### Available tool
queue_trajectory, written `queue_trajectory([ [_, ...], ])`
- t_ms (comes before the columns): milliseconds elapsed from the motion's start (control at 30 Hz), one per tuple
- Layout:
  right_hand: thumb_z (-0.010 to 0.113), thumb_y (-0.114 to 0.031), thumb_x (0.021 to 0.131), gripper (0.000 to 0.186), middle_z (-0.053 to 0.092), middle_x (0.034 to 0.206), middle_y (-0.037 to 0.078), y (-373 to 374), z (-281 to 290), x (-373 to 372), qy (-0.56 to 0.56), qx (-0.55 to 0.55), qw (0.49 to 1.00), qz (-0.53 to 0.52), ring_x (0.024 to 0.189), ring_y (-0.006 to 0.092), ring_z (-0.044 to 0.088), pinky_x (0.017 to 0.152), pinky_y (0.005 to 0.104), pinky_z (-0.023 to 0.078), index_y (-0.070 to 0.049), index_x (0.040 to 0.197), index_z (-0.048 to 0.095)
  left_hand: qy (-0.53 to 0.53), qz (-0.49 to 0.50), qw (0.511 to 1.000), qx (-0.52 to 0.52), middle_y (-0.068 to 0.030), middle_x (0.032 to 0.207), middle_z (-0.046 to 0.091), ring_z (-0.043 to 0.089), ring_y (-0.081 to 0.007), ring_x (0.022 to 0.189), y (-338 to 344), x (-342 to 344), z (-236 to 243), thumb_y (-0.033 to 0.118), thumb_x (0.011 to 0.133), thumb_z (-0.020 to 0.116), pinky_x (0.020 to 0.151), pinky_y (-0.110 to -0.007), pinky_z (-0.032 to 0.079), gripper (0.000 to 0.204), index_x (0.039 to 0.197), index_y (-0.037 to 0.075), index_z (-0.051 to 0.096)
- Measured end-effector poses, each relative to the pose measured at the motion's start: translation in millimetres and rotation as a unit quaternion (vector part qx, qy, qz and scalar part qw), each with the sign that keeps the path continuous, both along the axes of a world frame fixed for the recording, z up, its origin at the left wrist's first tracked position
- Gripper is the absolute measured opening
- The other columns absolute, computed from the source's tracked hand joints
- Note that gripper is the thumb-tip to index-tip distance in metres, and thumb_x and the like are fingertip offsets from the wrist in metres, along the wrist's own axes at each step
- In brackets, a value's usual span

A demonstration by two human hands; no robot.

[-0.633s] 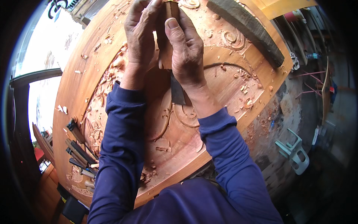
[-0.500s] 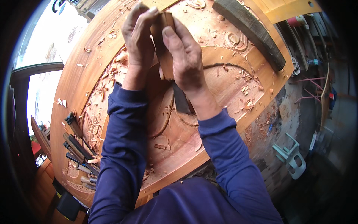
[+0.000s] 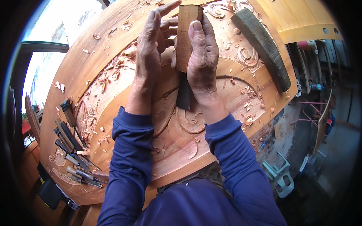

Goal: The person carves a decorative floral design into a large wooden panel using various chisels and a wooden mallet, clearing away wood shavings by hand.

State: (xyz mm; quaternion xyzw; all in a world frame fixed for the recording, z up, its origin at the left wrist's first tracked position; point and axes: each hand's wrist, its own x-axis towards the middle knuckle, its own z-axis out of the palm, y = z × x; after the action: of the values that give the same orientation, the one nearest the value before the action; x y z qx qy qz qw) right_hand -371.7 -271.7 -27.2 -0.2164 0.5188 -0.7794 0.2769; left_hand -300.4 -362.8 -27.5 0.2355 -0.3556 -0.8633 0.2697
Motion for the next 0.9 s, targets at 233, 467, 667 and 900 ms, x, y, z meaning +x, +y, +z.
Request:
queue_trajectory([
  [233, 0.045, -0.039, 0.117, 0.044, 0.071, 0.107, 0.008, 5.0, -9.6, -2.6, -0.013, -0.039, 0.998, 0.038, 0.086, 0.0122, 0.067, 0.075, 0.0268, 0.056, -0.001, 0.131, 0.062, 0.016, 0.012, 0.996, -0.083, -0.0078, 0.115, 0.071, 0.063, -0.0116, 0.097, 8.8, 0.2, 26.6, 0.048, 0.115, 0.05, 0.084, -0.027, 0.052, 0.055, 0.148, 0.005, 0.061],
  [467, 0.047, -0.026, 0.116, 0.045, 0.066, 0.14, 0.014, -0.6, -19.0, 0.3, 0.033, -0.03, 0.999, -0.003, 0.131, 0.019, 0.063, 0.114, 0.0327, 0.049, 0.006, 0.146, 0.056, 0.143, 0.078, 0.987, -0.007, -0.0045, 0.113, 0.074, 0.07, -0.009, 0.101, 6.1, -16.2, -4.5, 0.012, 0.111, 0.064, 0.082, -0.023, 0.057, 0.026, 0.136, 0.01, 0.065],
  [667, 0.052, -0.024, 0.116, 0.051, 0.065, 0.143, 0.013, 1.9, -10.6, 12.1, -0.06, -0.051, 0.996, 0.048, 0.131, 0.0161, 0.063, 0.114, 0.028, 0.049, 0.007, 0.156, 0.048, 0.104, 0.107, 0.981, -0.12, -0.0032, 0.097, 0.071, 0.065, -0.0075, 0.085, 2.1, -13.7, -8.1, 0.019, 0.108, 0.066, 0.071, -0.024, 0.053, 0.021, 0.125, 0.006, 0.065],
  [900, 0.039, -0.044, 0.117, 0.048, 0.068, 0.096, 0.007, 14.2, 5.3, 1.6, -0.116, -0.008, 0.986, 0.116, 0.068, 0.0132, 0.066, 0.058, 0.0262, 0.055, -0.004, 0.126, 0.064, -0.04, 0.125, 0.928, -0.35, -0.0067, 0.074, 0.072, 0.061, -0.0062, 0.067, 0.4, 1.4, 6.3, 0.029, 0.104, 0.066, 0.06, -0.026, 0.047, 0.032, 0.12, 0.001, 0.071],
])
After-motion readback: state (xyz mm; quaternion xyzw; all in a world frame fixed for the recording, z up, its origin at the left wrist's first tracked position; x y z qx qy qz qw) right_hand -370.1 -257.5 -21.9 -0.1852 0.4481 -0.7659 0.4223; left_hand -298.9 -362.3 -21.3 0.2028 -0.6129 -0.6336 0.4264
